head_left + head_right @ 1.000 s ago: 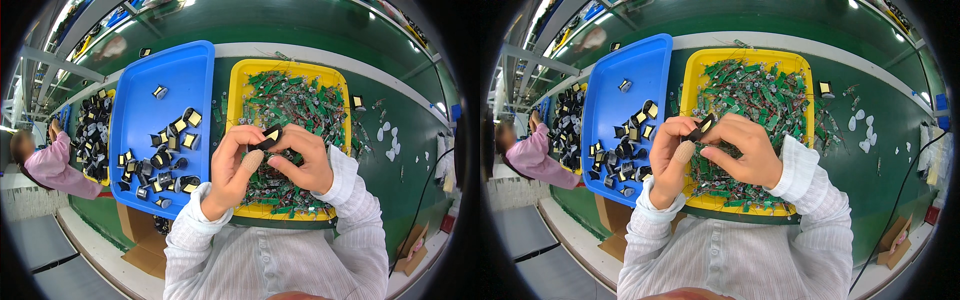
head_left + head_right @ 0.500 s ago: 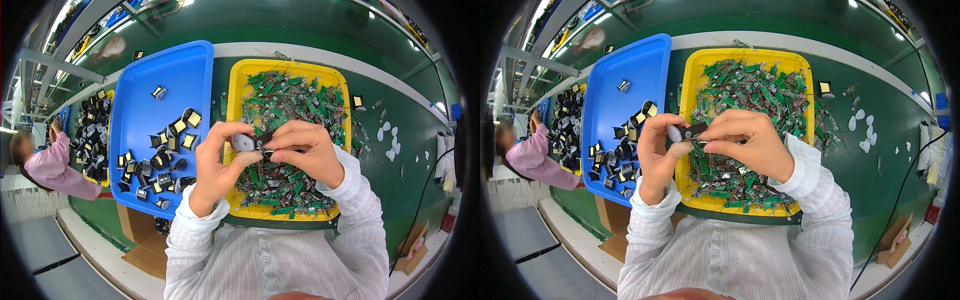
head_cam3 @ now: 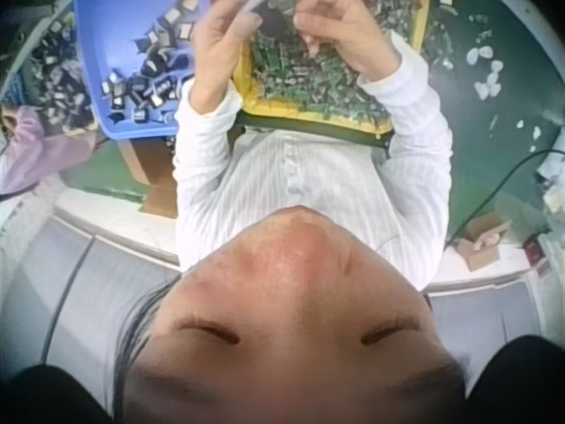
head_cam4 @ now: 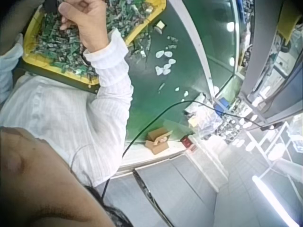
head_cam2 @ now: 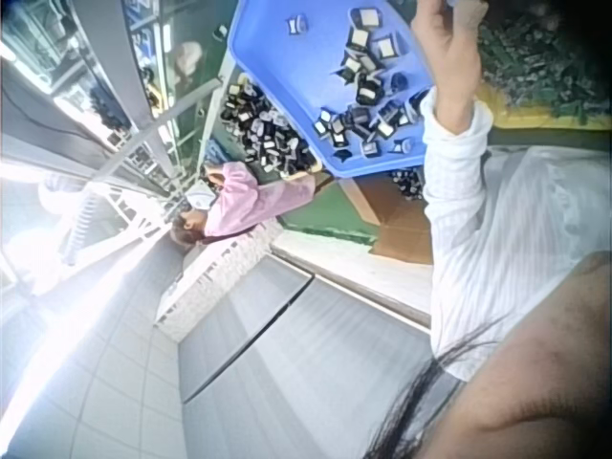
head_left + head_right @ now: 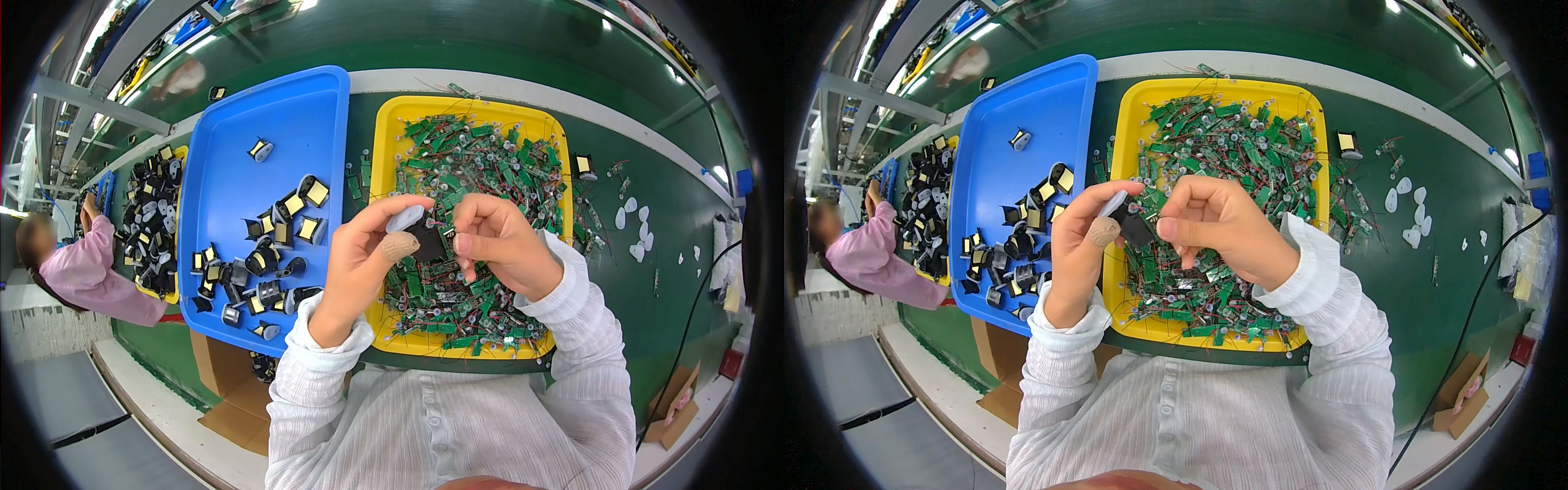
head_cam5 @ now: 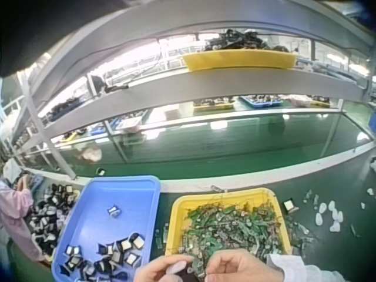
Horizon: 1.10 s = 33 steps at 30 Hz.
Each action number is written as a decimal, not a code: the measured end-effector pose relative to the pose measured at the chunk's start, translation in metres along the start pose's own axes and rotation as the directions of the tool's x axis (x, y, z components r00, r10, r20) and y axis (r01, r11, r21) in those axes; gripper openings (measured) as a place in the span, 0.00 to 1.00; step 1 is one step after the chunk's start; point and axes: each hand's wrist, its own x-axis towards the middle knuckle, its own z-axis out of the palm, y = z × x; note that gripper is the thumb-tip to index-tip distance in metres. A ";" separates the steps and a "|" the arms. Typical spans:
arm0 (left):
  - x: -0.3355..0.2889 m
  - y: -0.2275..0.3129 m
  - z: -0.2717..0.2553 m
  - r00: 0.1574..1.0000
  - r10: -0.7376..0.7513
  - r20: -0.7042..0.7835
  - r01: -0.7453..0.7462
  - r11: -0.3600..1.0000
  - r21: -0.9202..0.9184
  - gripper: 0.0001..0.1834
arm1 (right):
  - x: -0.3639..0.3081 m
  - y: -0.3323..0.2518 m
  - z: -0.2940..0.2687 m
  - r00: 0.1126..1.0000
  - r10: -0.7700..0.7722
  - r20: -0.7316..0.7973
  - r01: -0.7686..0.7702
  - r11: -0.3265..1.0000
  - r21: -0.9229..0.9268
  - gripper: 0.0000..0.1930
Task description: The person repeatedly picks small black plastic housings from a blue tray and green circuit boards from a yellow tray, then inserts the boards into the housings by hand. The assembled units are placed back into the blue tray. The process is continuous and repetitive throughout the clip.
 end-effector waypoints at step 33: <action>-0.002 -0.009 0.006 0.998 -0.039 -0.041 0.042 0.997 0.058 0.14 | 0.000 -0.005 -0.003 0.988 0.136 0.072 -0.132 0.990 -0.057 0.13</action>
